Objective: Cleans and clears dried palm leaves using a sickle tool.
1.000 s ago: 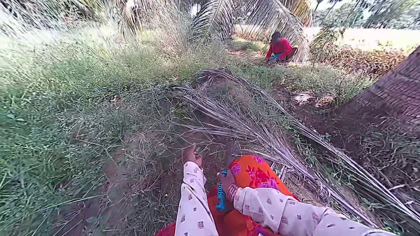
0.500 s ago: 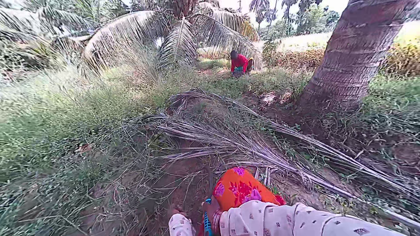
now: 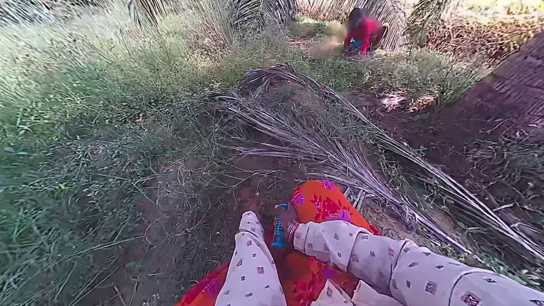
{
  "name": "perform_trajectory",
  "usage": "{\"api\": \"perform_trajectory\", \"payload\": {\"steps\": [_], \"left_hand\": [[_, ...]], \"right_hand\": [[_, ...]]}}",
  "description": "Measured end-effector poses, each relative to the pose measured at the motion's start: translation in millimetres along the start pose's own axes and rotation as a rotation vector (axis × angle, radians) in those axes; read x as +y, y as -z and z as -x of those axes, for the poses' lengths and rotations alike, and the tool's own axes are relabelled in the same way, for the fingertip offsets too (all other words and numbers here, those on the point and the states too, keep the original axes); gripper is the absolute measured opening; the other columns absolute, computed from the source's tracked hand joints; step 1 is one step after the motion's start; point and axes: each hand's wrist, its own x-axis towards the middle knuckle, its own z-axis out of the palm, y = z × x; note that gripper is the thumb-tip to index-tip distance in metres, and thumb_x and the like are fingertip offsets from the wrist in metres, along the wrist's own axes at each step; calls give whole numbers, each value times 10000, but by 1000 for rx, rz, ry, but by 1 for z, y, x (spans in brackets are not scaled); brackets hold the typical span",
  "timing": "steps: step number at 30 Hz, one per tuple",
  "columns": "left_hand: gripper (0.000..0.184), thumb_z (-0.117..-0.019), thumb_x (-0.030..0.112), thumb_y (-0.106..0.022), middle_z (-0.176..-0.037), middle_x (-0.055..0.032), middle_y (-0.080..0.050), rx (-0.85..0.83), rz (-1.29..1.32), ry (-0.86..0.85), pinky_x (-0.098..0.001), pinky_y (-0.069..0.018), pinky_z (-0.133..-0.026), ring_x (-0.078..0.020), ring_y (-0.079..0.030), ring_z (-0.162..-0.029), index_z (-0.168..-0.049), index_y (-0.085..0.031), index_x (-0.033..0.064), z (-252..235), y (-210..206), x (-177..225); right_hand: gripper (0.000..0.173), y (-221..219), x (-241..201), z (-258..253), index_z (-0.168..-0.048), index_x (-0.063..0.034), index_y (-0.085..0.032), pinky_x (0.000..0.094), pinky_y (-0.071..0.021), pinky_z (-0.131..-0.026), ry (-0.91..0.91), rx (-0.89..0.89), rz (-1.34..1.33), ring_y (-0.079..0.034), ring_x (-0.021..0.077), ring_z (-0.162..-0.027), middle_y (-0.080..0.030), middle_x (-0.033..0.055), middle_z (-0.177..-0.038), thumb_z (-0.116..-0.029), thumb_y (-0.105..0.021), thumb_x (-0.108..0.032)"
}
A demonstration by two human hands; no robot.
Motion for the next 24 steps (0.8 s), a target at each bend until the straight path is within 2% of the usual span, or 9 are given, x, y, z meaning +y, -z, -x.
{"api": "perform_trajectory", "payload": {"steps": [3, 6, 10, 12, 14, 15, 18, 21, 24], "left_hand": [[597, -1118, 347, -457, -1605, -263, -351, 11, 49, 13, -478, -406, -1110, -364, -456, -1397, -1570, -310, -13, 5, -10, 17], [660, -1080, 325, -556, -1622, -267, -323, 37, 109, -22, -524, -383, -1138, -390, -404, -1442, -1581, -289, -12, 2, -17, 27], [610, -1084, 278, -562, -1536, -318, -437, 112, 25, -222, -518, -402, -1161, -404, -476, -1406, -1525, -362, -93, -29, -37, 31], [446, -1136, 178, -383, -1402, -275, -564, 83, 90, -295, -393, -491, -1032, -283, -610, -1202, -1485, -404, -99, -29, -49, 49], [437, -1154, 158, -238, -1158, -216, -624, 34, 201, -448, -261, -525, -850, -145, -633, -918, -1442, -410, -122, -26, -63, 57], [450, -1154, 163, -228, -1044, -180, -629, 26, 255, -536, -235, -535, -774, -114, -627, -817, -1415, -433, -141, -28, -70, 58], [378, -1150, 153, -281, -833, -28, -530, -19, 289, -435, -243, -512, -678, -82, -533, -648, -1340, -516, -74, 1, -76, 88], [370, -1136, 110, -299, -797, -33, -537, -142, 70, -497, -246, -524, -688, -84, -541, -642, -1319, -531, -112, -1, -74, 86], [396, -1140, 113, -282, -1021, -138, -624, -222, -272, -479, -278, -504, -848, -134, -587, -846, -1374, -523, -97, 3, -65, 90]], "right_hand": [[479, 12, 22, -11, -1517, 12, -356, 387, -496, -951, 38, -50, 22, -613, 276, -1105, -547, 240, -1364, -1097, -494, -171], [460, 25, 44, -4, -1481, 16, -380, 364, -530, -767, 50, -100, 13, -613, 224, -839, -584, 199, -1130, -1075, -529, -140], [457, 31, 48, -4, -1483, 0, -370, 343, -531, -692, 13, -164, 30, -598, 191, -727, -584, 156, -1011, -1076, -530, -132], [461, 29, 47, -9, -1481, 15, -371, 358, -537, -732, 31, -173, 91, -613, 209, -771, -594, 180, -1056, -1071, -532, -121], [465, 25, 46, -11, -1485, 9, -380, 385, -527, -805, 39, -166, 136, -619, 236, -866, -596, 206, -1134, -1068, -539, -123], [475, 23, 45, -12, -1495, 0, -379, 399, -517, -850, 39, -156, 143, -624, 253, -927, -598, 221, -1187, -1068, -545, -127], [493, 15, 38, -15, -1508, -2, -360, 446, -486, -962, 55, -140, 172, -611, 304, -1096, -573, 250, -1302, -1073, -542, -143], [582, 13, 39, -19, -1550, 33, -307, 470, -413, -1105, 71, -186, 313, -527, 350, -1318, -495, 273, -1465, -1071, -549, -193], [596, 17, 47, -13, -1559, 21, -262, 474, -428, -1094, 39, -211, 279, -544, 346, -1298, -497, 277, -1449, -1070, -546, -167]]}}
